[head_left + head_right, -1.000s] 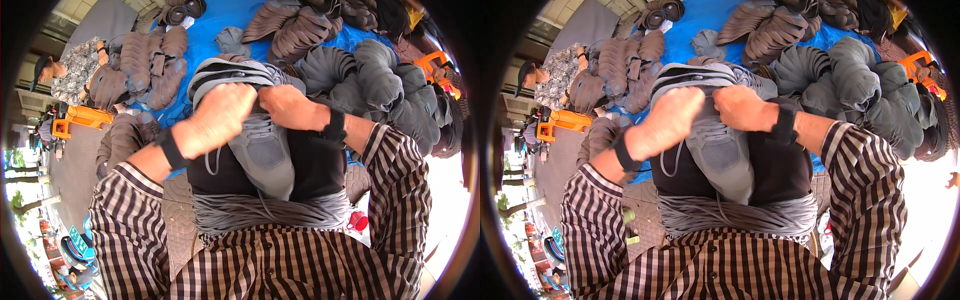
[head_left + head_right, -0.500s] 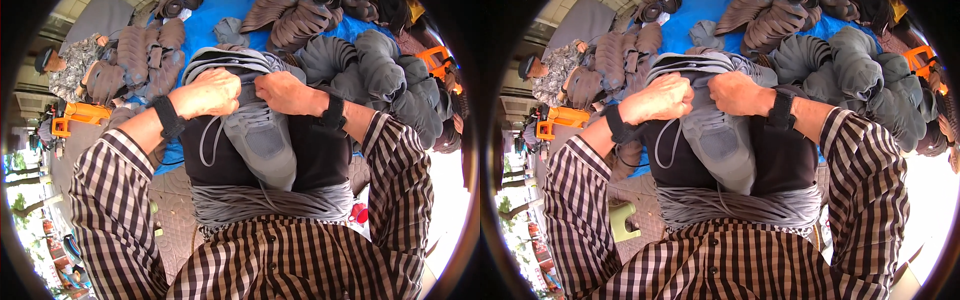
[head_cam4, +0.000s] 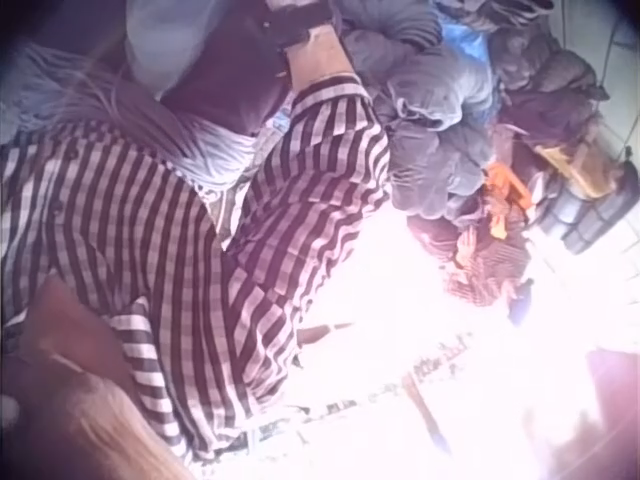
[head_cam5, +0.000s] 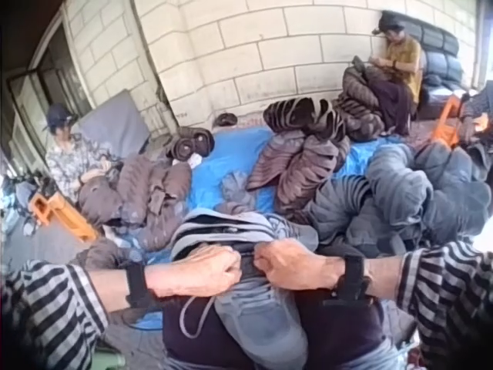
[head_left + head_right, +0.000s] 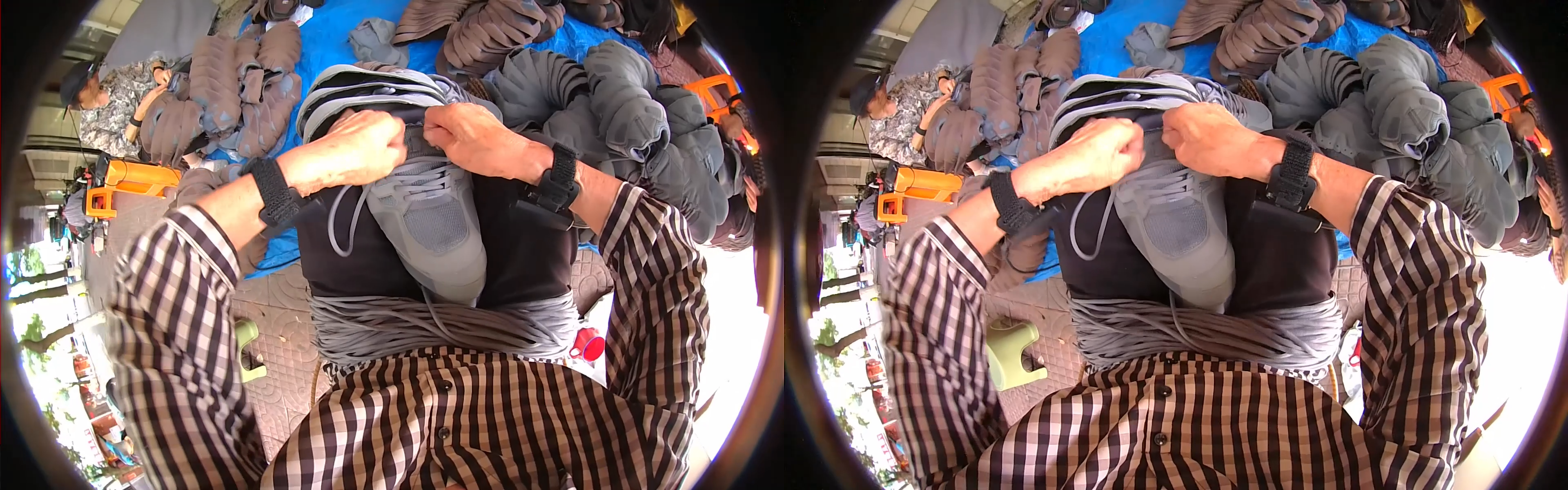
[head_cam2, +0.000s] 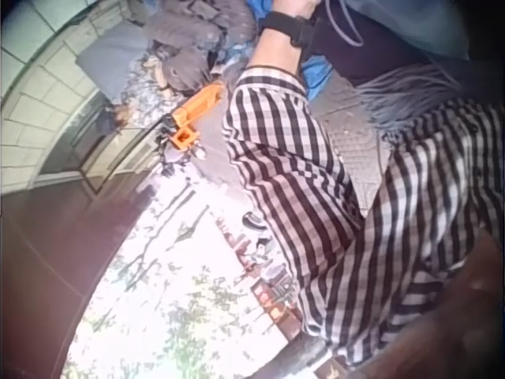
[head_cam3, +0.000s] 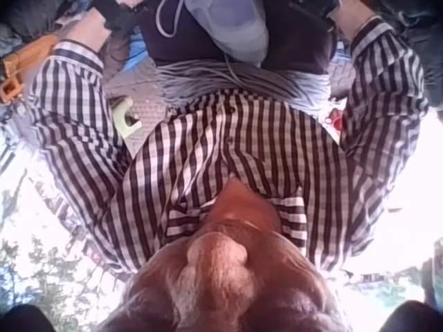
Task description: Lacing shoelaces on a grey shoe and sorting multiple shoe uppers in a workshop.
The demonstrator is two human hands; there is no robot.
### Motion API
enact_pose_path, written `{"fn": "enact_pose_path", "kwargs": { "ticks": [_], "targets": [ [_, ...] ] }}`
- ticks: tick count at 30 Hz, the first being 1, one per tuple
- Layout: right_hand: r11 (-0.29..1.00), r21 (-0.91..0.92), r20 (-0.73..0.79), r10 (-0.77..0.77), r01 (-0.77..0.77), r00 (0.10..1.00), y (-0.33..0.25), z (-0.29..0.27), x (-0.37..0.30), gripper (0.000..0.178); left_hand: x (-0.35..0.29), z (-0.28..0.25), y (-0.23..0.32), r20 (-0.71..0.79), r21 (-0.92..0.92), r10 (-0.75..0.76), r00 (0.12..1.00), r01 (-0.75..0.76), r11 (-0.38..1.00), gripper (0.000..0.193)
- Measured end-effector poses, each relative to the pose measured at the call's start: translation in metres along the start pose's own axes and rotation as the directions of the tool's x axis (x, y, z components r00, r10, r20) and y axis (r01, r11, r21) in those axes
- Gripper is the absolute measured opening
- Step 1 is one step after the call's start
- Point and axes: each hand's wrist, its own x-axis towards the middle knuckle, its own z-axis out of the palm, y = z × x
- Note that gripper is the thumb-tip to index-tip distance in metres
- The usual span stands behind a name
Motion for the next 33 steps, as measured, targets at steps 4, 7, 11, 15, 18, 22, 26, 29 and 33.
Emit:
{"fn": "enact_pose_path", "kwargs": {
  "ticks": [4,7,11,15,18,22,26,29,33],
  "targets": [
    [0.998,0.069,-0.03,0.016,-0.014,0.999,-0.003,-0.003,-0.006,0.016,0.003,0.008,0.026,-0.081,-0.959,-0.211,0.974,-0.019,0.282,0.032],
    [0.989,0.133,-0.072,-0.056,0.065,0.996,-0.006,-0.006,-0.016,0.015,-0.011,0.002,0.025,-0.167,-0.927,-0.291,0.942,-0.05,0.372,0.024],
    [0.952,0.081,-0.178,-0.277,0.295,0.944,-0.031,-0.003,-0.043,0.007,-0.02,-0.012,0.023,-0.399,-0.559,-0.149,0.905,-0.111,0.822,0.021],
    [0.915,0.046,-0.158,-0.39,0.401,0.907,-0.085,0.025,-0.047,0.013,-0.024,-0.02,0.028,-0.345,-0.641,-0.101,0.933,-0.155,0.752,0.022],
    [0.87,-0.031,-0.07,-0.494,0.493,0.867,-0.097,0.032,-0.055,0.024,-0.025,-0.045,0.037,-0.275,-0.794,-0.091,0.957,-0.174,0.582,0.022],
    [0.846,-0.087,-0.047,-0.531,0.526,0.846,-0.108,0.042,-0.065,0.032,-0.02,-0.067,0.058,-0.209,-0.743,-0.033,0.977,-0.137,0.656,0.021],
    [0.836,-0.108,-0.156,-0.549,0.538,0.821,-0.13,0.061,-0.057,0.026,0.002,-0.08,0.076,-0.407,-0.5,0.241,0.881,-0.435,0.749,0.022],
    [0.76,-0.144,-0.056,-0.646,0.634,0.761,-0.167,0.076,-0.05,0.021,0.025,-0.095,0.1,-0.455,-0.382,0.388,0.802,-0.569,0.728,0.02],
    [0.695,0.199,0.123,-0.718,0.691,0.686,-0.212,0.103,-0.036,0.016,0.052,-0.118,0.121,-0.539,-0.105,0.61,0.581,-0.764,0.636,0.019]
  ]
}}
